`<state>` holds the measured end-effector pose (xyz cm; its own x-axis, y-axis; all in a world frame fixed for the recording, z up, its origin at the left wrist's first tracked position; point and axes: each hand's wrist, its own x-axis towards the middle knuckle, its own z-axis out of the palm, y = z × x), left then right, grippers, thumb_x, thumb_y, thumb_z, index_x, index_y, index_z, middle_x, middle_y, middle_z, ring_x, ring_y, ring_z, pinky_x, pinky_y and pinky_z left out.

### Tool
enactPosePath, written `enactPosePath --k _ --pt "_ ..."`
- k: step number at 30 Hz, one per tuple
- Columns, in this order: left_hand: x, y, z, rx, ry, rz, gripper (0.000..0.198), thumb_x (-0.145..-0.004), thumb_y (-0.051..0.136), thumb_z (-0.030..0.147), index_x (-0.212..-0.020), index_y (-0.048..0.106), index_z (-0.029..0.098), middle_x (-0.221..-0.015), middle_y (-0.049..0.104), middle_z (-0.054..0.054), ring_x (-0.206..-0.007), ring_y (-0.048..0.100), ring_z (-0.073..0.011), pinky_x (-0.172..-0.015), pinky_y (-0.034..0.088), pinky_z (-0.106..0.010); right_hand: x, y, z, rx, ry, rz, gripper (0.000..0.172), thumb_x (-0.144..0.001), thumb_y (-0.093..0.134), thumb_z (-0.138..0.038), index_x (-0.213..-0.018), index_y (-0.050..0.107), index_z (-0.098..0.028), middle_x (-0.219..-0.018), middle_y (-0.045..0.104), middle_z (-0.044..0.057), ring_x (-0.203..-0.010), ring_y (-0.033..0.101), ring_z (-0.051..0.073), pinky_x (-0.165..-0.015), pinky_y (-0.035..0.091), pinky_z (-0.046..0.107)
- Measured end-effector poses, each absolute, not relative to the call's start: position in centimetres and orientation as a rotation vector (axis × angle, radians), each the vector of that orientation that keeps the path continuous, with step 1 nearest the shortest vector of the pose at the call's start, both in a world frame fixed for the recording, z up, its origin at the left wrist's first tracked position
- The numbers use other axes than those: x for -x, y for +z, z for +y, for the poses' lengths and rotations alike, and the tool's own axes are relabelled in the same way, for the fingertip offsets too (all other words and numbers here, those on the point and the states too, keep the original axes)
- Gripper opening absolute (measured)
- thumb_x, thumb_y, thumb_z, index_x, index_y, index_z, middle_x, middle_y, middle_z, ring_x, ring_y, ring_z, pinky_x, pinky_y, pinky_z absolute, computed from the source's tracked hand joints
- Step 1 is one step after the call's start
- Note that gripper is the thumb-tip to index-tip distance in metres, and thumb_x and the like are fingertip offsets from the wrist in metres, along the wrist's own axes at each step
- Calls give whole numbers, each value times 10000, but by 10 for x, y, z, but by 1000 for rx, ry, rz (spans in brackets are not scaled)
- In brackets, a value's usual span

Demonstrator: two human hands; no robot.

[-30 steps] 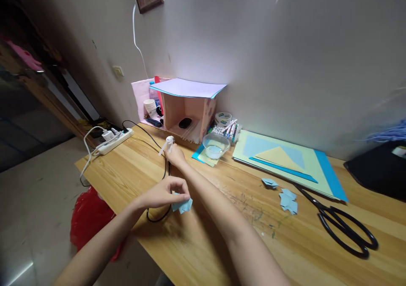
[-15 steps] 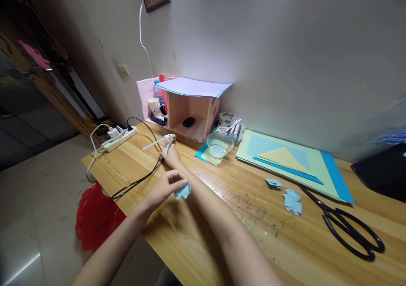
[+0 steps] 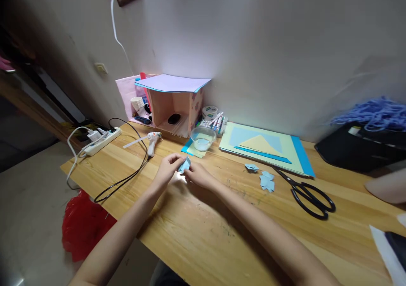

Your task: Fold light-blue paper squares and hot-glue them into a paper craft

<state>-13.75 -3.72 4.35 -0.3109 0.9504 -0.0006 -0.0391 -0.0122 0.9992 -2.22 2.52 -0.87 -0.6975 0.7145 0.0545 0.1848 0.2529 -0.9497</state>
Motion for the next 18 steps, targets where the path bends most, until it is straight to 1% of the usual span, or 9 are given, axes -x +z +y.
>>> enactPosePath --k 2,4,7,10,14,18 --pt "127 35 -24 -994 1479 1445 252 -669 646 365 -668 623 114 -588 558 4 -550 468 -84 -524 357 -193 -22 -7 25 830 1608 -1935 252 -828 528 -368 -865 620 -136 -758 653 42 -606 591 124 -581 513 278" --pt "111 30 -11 -951 1463 1472 234 -657 646 347 -661 627 114 -582 557 4 -547 469 -81 -527 359 -193 -58 -4 24 904 1687 -1712 285 -800 552 -409 -881 602 -140 -766 652 45 -608 603 124 -570 516 272" --pt "82 27 4 -906 1394 1448 228 -649 643 338 -668 637 112 -582 568 -3 -534 480 -81 -530 379 -198 -90 -1 21 1011 1599 -1436 316 -719 643 -439 -870 595 -165 -788 664 42 -624 623 129 -580 534 282" --pt "60 24 11 -895 1324 1414 234 -644 648 342 -655 626 110 -547 546 5 -499 479 -80 -504 390 -200 -100 -3 22 1076 1454 -1336 324 -658 699 -438 -819 615 -170 -785 676 46 -647 633 141 -588 541 284" --pt "52 15 10 -859 1272 1403 281 -636 659 378 -707 621 109 -579 559 -1 -491 517 -98 -463 412 -207 -96 -7 24 1072 1405 -1315 311 -655 703 -428 -790 636 -157 -763 675 51 -642 633 143 -607 543 283" --pt "52 8 6 -825 1238 1365 313 -652 654 395 -771 619 108 -621 579 -13 -505 538 -103 -443 430 -199 -90 -11 20 1061 1400 -1329 303 -660 698 -433 -772 622 -163 -708 661 40 -628 633 159 -578 540 282"
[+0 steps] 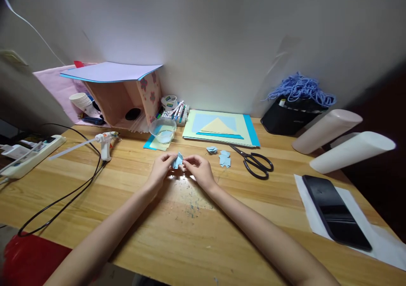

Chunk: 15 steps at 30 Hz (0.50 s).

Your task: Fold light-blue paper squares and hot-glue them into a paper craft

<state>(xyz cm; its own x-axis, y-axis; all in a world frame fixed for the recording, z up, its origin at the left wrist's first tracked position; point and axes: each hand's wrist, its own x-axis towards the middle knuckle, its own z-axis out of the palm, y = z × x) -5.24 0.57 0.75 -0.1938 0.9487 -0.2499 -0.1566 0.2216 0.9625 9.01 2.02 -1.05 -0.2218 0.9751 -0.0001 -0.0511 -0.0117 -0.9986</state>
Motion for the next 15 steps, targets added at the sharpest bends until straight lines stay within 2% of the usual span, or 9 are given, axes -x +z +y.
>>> enactPosePath --k 3,7,15 --pt "52 5 5 -814 1227 1332 340 -645 673 413 -780 613 106 -653 594 -21 -523 551 -106 -460 460 -209 -89 -13 19 1055 1400 -1307 294 -664 694 -439 -749 594 -176 -667 642 25 -613 631 164 -578 542 289" --pt "49 3 5 -807 1243 1277 328 -654 683 411 -750 604 107 -625 582 -9 -517 550 -95 -460 466 -192 -91 -15 21 1047 1373 -1303 303 -662 693 -447 -755 581 -181 -711 642 28 -615 635 165 -612 551 309" --pt "47 4 -2 -680 1074 1114 276 -735 664 328 -852 601 86 -813 678 -103 -700 665 -143 -664 541 -233 -98 -19 25 1071 1305 -1299 289 -673 685 -431 -737 557 -180 -655 603 7 -593 622 155 -578 543 291"
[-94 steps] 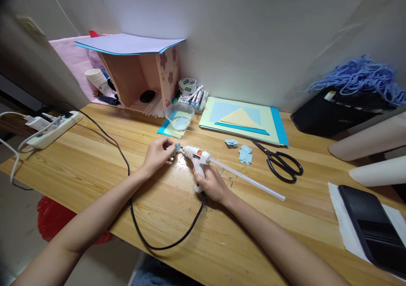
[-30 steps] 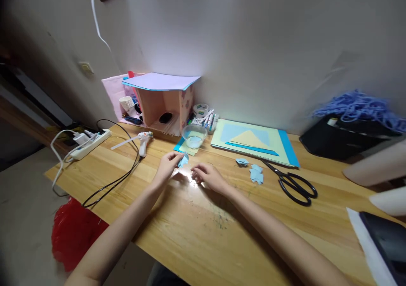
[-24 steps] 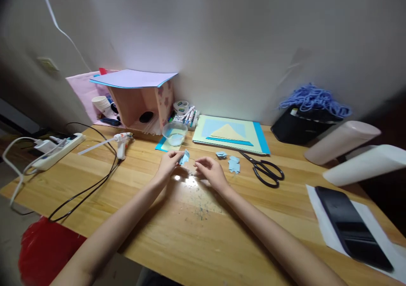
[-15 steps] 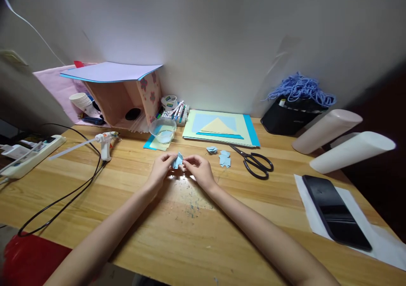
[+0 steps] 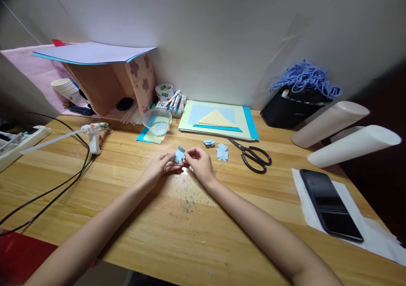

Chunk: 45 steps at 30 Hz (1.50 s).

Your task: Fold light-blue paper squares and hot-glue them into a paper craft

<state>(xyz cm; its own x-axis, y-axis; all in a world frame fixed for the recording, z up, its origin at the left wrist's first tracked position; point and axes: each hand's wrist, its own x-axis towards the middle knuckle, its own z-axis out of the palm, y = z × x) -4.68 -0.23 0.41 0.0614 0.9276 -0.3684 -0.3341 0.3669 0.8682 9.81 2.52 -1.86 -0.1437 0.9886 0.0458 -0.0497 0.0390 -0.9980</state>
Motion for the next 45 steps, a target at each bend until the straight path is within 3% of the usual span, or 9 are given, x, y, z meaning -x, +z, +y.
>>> enactPosePath --k 3,10,20,34,45 --pt "46 3 -6 -713 1017 1090 298 -690 716 289 -881 606 88 -868 684 -109 -735 669 -154 -716 546 -262 -100 -19 25 1096 1249 -1325 266 -688 674 -411 -736 555 -179 -684 604 15 -606 621 151 -588 542 286" --pt "43 -7 -6 -793 1104 1166 356 -614 768 271 -850 570 94 -732 672 -61 -654 657 -133 -685 543 -275 -100 -18 18 1077 1126 -1450 204 -726 638 -365 -733 556 -178 -732 611 23 -640 618 142 -627 545 282" --pt "39 0 -3 -748 1126 1191 156 -668 597 63 -819 578 100 -724 673 -48 -642 652 -123 -666 542 -249 -100 -18 18 1074 1044 -1464 146 -748 612 -301 -744 526 -183 -709 557 -4 -586 585 113 -558 526 243" --pt "44 3 -7 -724 1118 1214 164 -718 647 158 -856 612 75 -722 680 -79 -657 661 -147 -665 558 -268 -102 -19 18 1055 921 -1589 93 -769 589 -264 -795 574 -176 -785 598 25 -661 615 134 -633 562 280" --pt "44 10 -7 -796 1135 1283 144 -744 611 174 -847 612 74 -717 661 -71 -601 632 -116 -602 545 -242 -105 -14 16 943 777 -1724 126 -811 555 -192 -876 661 -210 -873 624 41 -772 624 148 -669 580 290"
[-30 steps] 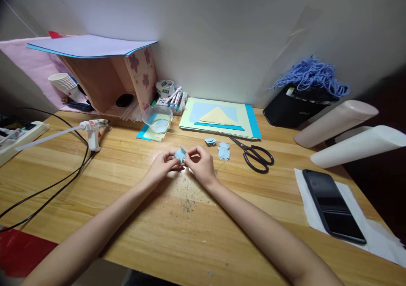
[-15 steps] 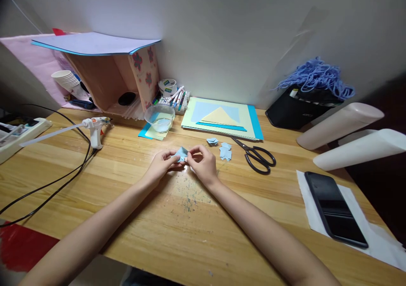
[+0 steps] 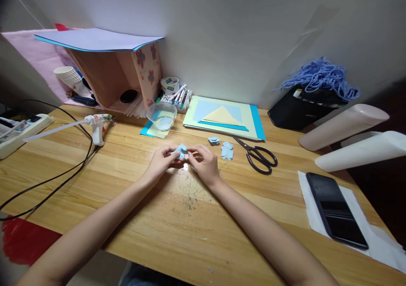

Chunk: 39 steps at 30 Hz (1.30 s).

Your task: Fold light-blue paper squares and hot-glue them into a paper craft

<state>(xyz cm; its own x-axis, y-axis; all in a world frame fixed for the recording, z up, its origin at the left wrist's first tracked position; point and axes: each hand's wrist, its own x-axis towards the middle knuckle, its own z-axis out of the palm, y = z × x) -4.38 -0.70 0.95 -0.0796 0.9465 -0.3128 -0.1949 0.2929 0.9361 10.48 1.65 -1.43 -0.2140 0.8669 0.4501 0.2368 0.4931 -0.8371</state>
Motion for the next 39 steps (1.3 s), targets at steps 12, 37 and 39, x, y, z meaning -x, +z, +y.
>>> enactPosePath --k 12,37,39 --pt "46 6 -6 -853 1178 1275 181 -699 633 223 -821 628 90 -687 649 -51 -595 622 -124 -601 531 -254 -106 -17 17 922 694 -1794 165 -821 541 -183 -906 675 -228 -881 629 45 -808 616 157 -685 573 299" --pt "49 1 -4 -1036 1183 1366 301 -625 698 372 -674 557 110 -640 596 -20 -596 574 -118 -563 467 -224 -106 -17 14 866 707 -1904 202 -827 503 -151 -935 656 -227 -878 626 42 -820 603 157 -681 544 289" --pt "48 2 -5 -1046 1177 1369 280 -618 704 343 -665 552 112 -630 591 -13 -595 568 -116 -562 457 -221 -105 -16 14 869 736 -1894 192 -831 497 -159 -919 654 -226 -875 629 42 -818 605 158 -676 543 287"
